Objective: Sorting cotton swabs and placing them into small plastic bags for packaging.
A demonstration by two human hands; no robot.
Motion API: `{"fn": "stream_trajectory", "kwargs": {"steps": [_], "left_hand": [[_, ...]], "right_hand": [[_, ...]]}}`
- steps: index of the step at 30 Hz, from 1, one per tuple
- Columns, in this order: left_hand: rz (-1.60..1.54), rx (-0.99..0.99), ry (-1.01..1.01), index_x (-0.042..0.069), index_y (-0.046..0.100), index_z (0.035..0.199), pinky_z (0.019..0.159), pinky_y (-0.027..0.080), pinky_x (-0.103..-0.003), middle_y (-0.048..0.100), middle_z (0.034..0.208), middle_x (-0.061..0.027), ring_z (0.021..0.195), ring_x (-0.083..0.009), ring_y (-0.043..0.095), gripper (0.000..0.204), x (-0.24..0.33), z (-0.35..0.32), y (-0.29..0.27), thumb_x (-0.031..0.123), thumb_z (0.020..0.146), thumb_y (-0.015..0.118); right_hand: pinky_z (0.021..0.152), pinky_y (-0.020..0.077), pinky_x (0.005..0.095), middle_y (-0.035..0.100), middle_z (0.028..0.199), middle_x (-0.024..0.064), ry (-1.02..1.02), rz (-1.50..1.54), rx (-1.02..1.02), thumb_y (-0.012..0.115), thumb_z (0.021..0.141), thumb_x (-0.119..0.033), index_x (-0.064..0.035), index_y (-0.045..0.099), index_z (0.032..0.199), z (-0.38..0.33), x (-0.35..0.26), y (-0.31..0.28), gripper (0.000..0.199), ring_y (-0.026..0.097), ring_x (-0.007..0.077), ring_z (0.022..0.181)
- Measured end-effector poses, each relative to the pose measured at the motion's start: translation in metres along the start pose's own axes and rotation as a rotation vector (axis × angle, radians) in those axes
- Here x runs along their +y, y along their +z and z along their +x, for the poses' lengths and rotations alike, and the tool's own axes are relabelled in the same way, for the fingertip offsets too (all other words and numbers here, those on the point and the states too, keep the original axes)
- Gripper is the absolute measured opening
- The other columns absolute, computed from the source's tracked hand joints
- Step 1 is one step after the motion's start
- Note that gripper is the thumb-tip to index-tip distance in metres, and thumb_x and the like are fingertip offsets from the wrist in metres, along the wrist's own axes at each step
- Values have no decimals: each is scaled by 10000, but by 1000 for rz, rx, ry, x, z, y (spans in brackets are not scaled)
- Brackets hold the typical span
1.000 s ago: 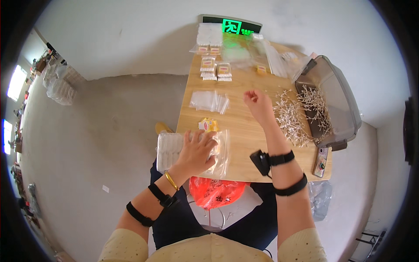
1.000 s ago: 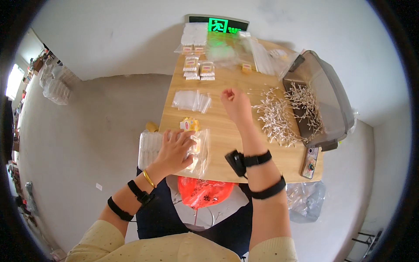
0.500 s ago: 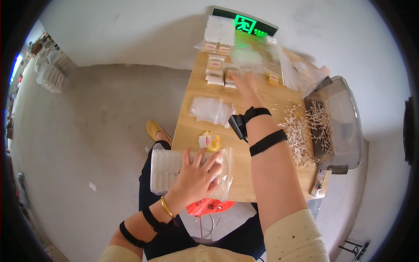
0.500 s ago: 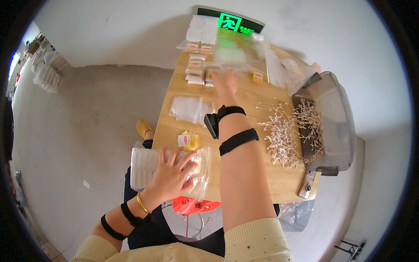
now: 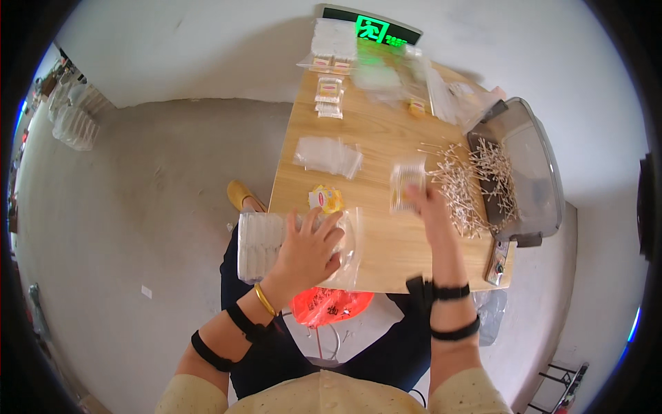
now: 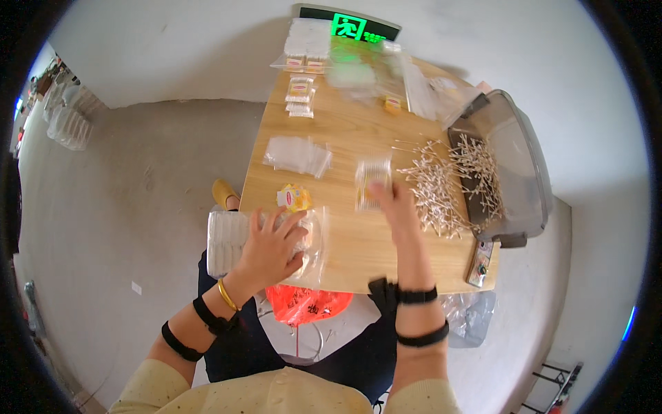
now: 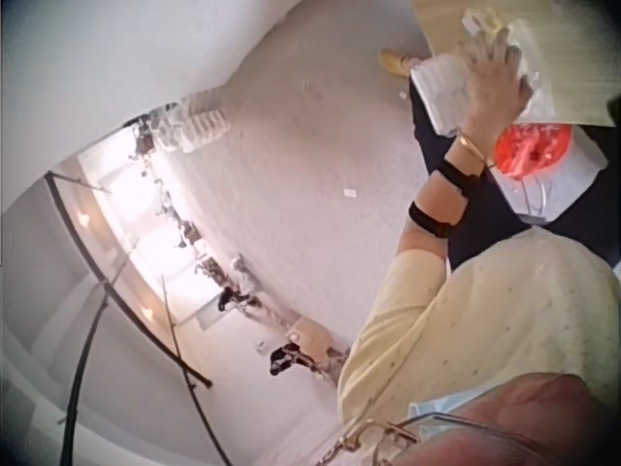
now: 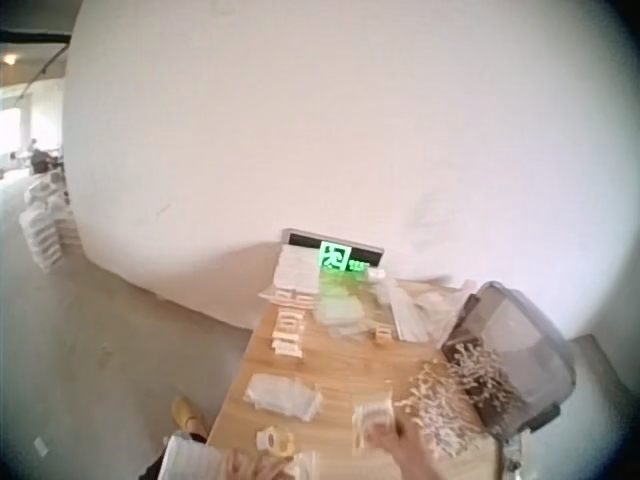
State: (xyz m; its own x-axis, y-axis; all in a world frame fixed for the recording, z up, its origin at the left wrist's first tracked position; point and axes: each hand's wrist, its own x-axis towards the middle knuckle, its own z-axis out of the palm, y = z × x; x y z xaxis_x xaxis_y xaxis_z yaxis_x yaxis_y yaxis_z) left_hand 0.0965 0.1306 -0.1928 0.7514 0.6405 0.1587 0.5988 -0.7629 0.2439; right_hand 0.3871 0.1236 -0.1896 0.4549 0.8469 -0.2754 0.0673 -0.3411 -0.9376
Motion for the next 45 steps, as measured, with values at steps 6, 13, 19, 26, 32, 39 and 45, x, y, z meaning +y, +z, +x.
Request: {"fn": "stream_trajectory", "kwargs": {"steps": [6,13,19,26,32,39,45], "left_hand": [[-11,61,35,153,612,1088,1068,301,-632,512,1386,-36,1317,-313,457,324,0,0,7,326,825,687],[13,46,51,148,601,1130,1086,279,-609,502,1389,-46,1279,-318,461,363,0,-1,6,432,911,657],[-4,83,86,104,599,1129,1089,270,-626,491,1402,-52,1273,-322,460,482,2,-1,5,522,897,655],[7,245,60,54,612,1030,968,376,-490,559,1159,-111,1116,-300,522,466,29,2,12,460,825,714],[-18,257,-70,100,607,902,815,386,-420,588,927,-73,867,-254,584,206,36,3,15,224,788,726],[-329,367,-56,104,623,839,722,426,-359,595,715,-46,630,-217,591,107,74,0,-18,87,798,720],[-1052,451,-308,-14,679,1016,703,449,-200,647,800,5,704,-50,567,117,102,1,-69,92,993,635]], "right_hand": [[746,467,286,693,966,41,137,-159,-149,762,894,-338,3,664,1173,-99,96,-1,451,601,106,869],[851,477,287,684,1042,48,112,-17,-570,768,904,-305,-3,643,1255,-90,68,22,480,602,131,953],[868,460,266,655,1111,-21,192,254,-781,742,937,-299,-56,605,1345,-64,79,41,494,562,71,1018],[879,472,244,645,1159,-29,195,347,-893,712,964,-268,-57,573,1377,-58,85,45,485,577,67,1035],[909,493,270,640,1203,1,242,479,-842,692,975,-224,-32,566,1364,-66,88,47,451,588,82,1072],[861,518,317,678,1119,39,58,410,-783,691,974,-233,-13,608,1294,-86,68,40,398,632,119,1008],[844,519,399,712,1044,156,-248,-169,-465,691,933,-213,40,638,1179,-147,-58,-4,357,675,271,972]]}}
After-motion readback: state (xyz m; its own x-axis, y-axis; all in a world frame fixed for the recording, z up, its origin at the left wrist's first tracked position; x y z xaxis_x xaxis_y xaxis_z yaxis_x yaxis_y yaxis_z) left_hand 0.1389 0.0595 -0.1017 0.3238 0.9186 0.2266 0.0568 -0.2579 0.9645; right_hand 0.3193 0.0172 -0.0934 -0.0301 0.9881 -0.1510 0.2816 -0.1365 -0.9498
